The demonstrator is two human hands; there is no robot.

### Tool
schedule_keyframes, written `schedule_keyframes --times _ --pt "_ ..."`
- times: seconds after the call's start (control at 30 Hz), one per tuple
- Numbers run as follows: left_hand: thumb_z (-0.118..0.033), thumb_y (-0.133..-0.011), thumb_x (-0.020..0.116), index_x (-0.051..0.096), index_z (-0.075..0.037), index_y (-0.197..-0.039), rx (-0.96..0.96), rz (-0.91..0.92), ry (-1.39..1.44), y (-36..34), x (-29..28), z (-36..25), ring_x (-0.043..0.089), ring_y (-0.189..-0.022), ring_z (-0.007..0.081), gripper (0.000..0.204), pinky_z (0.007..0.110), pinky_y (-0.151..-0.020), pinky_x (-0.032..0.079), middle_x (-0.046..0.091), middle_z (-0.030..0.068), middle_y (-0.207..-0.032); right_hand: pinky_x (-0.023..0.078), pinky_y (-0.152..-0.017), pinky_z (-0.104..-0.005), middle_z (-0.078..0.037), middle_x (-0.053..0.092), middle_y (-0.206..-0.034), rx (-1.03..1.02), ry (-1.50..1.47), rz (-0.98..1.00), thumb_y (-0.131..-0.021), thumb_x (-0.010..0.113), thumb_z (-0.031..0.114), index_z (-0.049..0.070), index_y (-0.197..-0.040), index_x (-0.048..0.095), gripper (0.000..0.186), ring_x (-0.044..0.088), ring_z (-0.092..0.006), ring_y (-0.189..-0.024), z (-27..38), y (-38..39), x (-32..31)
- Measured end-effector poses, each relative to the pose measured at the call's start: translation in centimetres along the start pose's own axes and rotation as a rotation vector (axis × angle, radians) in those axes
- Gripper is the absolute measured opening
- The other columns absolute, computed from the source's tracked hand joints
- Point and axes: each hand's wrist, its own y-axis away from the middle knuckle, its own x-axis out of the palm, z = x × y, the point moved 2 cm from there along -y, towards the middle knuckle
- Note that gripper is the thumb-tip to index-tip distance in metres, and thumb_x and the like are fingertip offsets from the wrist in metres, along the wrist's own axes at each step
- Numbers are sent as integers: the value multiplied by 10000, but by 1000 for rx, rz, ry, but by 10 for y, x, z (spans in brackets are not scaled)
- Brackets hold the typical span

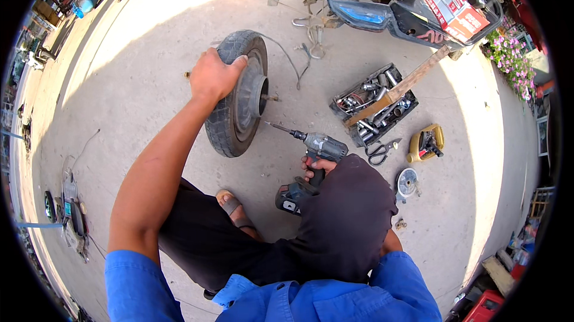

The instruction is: The person uses a cordless impact wrench to remove bolts from a scooter wheel hub. They then flip the wheel over and continue removing bolts from the opposite side. Finally, they lift the wheel to inspect it.

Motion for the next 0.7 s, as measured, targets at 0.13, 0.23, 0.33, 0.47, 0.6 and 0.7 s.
schedule_keyframes --times 0.13,0.23,0.33,0.47,0.6,0.7 --pt "-607 -839 693 658 78 -1157 -20 27 -6 -1 -2 1 680 -1111 402 756 473 -955 536 702 266 -1168 531 -794 -393 -110 645 -986 -16 -68 -107 -849 637 108 4 -1144 618 313 614 -191 -791 -20 0 -37" --pt "-608 -834 687 671 79 -1138 -36 65 -17 -3 -4 -1 679 -1114 403 751 469 -958 535 704 269 -1160 532 -798 -399 -111 645 -983 -16 -171 -156 -848 637 109 6 -1132 618 303 616 -197 -791 -36 -2 -58" --pt "-639 -813 703 667 81 -1012 31 -50 11 -6 3 8 705 -1004 429 747 480 -891 541 716 307 -1021 534 -801 -405 -111 646 -981 -26 -266 -171 -848 637 111 9 -1121 617 292 618 -203 -791 -43 -15 -71" --pt "-627 -817 700 667 82 -1056 35 -35 -7 -4 1 3 692 -1046 421 749 480 -918 536 710 297 -1076 536 -806 -412 -113 646 -977 -65 -379 -168 -847 637 113 13 -1105 617 278 620 -210 -791 -38 -32 -86" --pt "-605 -830 689 664 82 -1141 2 24 -22 -3 -3 -2 670 -1127 401 755 478 -968 529 702 269 -1175 538 -810 -420 -114 647 -974 -108 -437 -145 -846 637 115 17 -1090 617 264 622 -217 -791 -30 -57 -92" --pt "-606 -830 690 664 80 -1140 -4 32 -31 -3 -2 -4 674 -1118 403 753 477 -962 531 705 267 -1170 536 -814 -444 -115 646 -963 -152 -406 -131 -847 630 113 29 -1036 605 208 631 -242 -795 -25 -74 -88"
